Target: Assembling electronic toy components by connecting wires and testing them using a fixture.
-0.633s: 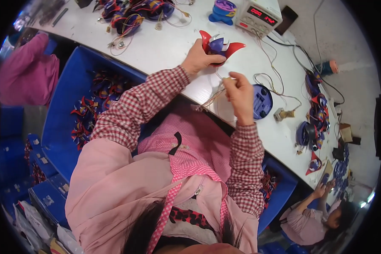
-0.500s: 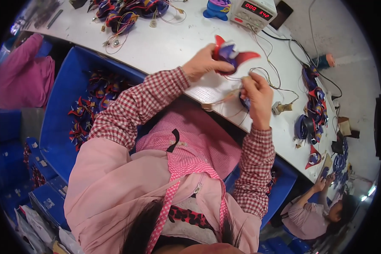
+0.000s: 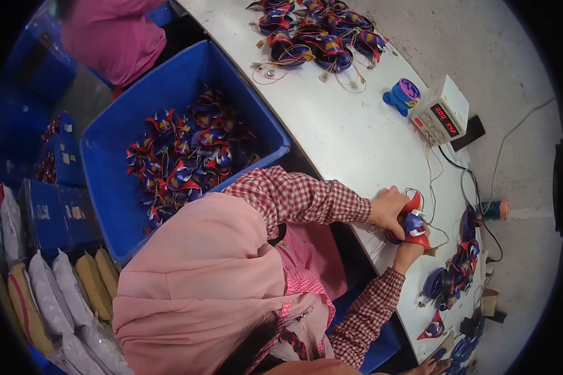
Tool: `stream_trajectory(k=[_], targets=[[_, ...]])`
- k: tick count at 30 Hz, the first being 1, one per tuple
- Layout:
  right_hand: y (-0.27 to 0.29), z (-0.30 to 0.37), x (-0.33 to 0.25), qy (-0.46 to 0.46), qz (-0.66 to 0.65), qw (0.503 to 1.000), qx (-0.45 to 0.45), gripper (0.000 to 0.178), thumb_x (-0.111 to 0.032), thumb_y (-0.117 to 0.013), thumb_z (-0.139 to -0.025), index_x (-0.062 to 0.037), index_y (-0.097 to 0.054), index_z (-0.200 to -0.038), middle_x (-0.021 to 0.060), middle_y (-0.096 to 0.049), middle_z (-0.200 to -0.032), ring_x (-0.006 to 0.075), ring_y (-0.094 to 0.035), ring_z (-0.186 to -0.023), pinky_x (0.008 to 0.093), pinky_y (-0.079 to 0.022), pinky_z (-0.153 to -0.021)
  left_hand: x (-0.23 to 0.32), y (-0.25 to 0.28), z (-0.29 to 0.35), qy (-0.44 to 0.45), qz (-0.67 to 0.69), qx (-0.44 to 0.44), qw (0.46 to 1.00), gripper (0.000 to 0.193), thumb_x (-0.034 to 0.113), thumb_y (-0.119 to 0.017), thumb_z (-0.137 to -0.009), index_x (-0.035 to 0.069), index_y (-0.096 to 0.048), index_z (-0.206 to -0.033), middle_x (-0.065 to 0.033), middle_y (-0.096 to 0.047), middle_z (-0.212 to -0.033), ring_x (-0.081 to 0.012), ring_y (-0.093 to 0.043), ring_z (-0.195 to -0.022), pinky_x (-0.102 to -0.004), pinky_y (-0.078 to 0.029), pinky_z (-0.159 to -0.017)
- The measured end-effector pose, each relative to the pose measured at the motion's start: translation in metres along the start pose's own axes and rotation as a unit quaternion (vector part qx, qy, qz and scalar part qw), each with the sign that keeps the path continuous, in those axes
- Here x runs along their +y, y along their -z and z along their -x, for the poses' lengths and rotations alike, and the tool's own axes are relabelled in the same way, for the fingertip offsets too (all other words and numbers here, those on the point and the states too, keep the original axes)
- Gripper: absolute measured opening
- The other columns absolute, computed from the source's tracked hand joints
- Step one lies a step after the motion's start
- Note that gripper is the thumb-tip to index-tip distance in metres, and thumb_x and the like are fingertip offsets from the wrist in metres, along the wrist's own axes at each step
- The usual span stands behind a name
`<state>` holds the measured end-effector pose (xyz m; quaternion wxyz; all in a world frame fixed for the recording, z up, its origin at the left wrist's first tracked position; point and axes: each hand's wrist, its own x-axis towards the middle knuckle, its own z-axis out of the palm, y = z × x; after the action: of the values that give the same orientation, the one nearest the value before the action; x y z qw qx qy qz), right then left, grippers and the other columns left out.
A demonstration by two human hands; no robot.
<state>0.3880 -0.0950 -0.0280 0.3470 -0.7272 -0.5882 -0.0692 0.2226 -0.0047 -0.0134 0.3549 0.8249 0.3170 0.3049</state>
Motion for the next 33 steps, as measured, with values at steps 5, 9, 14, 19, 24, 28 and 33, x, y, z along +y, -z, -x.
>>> stream_trajectory(k=[5,9,14,19,24,28,33], targets=[[0.007,-0.025,-0.043,-0.084,-0.257,0.963,-0.013,0.037,-0.011,-0.062,-0.084,0.0000,-0.048,-0.116,0.0095,-0.054,-0.109,0.0176,-0.054,-0.091,0.0293,-0.046,-0.079,0.000,0.037,0.001,0.025,0.407,-0.034,0.913,0.071,0.017,-0.083,-0.058,-0.001,-0.048,-0.116,-0.0123,-0.057,-0.111,-0.0182,-0.055,-0.102,-0.0333,-0.044,-0.090],[0.027,-0.050,-0.159,-0.201,-0.478,0.851,-0.080,0.034,-0.011,-0.058,-0.087,-0.0017,-0.049,-0.119,0.0060,-0.051,-0.106,0.0146,-0.052,-0.089,0.0232,-0.043,-0.076,-0.012,0.116,0.029,0.093,0.618,-0.017,0.780,0.073,0.004,-0.079,-0.062,0.003,-0.043,-0.125,-0.0078,-0.056,-0.117,-0.0182,-0.055,-0.105,-0.0325,-0.042,-0.096],[-0.002,-0.036,-0.158,-0.035,-0.292,0.949,-0.111,0.035,-0.015,-0.060,-0.087,-0.0010,-0.048,-0.118,0.0078,-0.051,-0.106,0.0163,-0.050,-0.094,0.0251,-0.043,-0.075,-0.095,0.280,0.087,0.057,0.413,0.211,0.884,0.064,0.000,-0.073,-0.068,0.005,-0.046,-0.125,-0.0069,-0.058,-0.113,-0.0197,-0.057,-0.103,-0.0364,-0.045,-0.094],[-0.044,-0.009,-0.152,0.076,-0.091,0.984,-0.133,0.040,-0.013,-0.064,-0.082,0.0010,-0.048,-0.116,0.0154,-0.049,-0.109,0.0276,-0.045,-0.104,0.0356,-0.042,-0.083,-0.291,0.432,0.102,0.144,0.066,0.423,0.892,0.039,0.015,-0.078,-0.069,0.002,-0.059,-0.100,-0.0064,-0.063,-0.087,-0.0148,-0.061,-0.074,-0.0314,-0.051,-0.067],[-0.036,0.002,-0.169,0.036,-0.107,0.985,-0.130,0.039,-0.009,-0.067,-0.076,0.0003,-0.051,-0.110,0.0194,-0.049,-0.108,0.0350,-0.046,-0.103,0.0411,-0.040,-0.087,-0.431,0.523,0.147,0.192,0.198,0.439,0.855,0.028,0.004,-0.067,-0.079,-0.002,-0.058,-0.105,-0.0119,-0.063,-0.100,-0.0207,-0.064,-0.088,-0.0300,-0.052,-0.076],[-0.011,0.023,-0.153,-0.046,-0.099,0.990,-0.093,0.036,-0.009,-0.068,-0.075,0.0000,-0.053,-0.107,0.0183,-0.049,-0.107,0.0337,-0.047,-0.099,0.0380,-0.042,-0.084,-0.484,0.587,0.163,0.135,0.250,0.292,0.913,0.044,-0.004,-0.055,-0.082,0.002,-0.051,-0.126,-0.0126,-0.057,-0.118,-0.0185,-0.051,-0.114,-0.0271,-0.047,-0.088],[0.034,0.050,-0.114,-0.110,-0.054,0.992,-0.043,0.035,-0.009,-0.068,-0.075,0.0006,-0.054,-0.105,0.0157,-0.052,-0.105,0.0273,-0.050,-0.094,0.0341,-0.046,-0.076,-0.428,0.536,0.059,0.372,0.023,0.341,0.863,0.107,0.074,-0.065,-0.058,-0.012,-0.049,-0.119,-0.0215,-0.057,-0.115,-0.0302,-0.057,-0.099,-0.0369,-0.044,-0.091]])
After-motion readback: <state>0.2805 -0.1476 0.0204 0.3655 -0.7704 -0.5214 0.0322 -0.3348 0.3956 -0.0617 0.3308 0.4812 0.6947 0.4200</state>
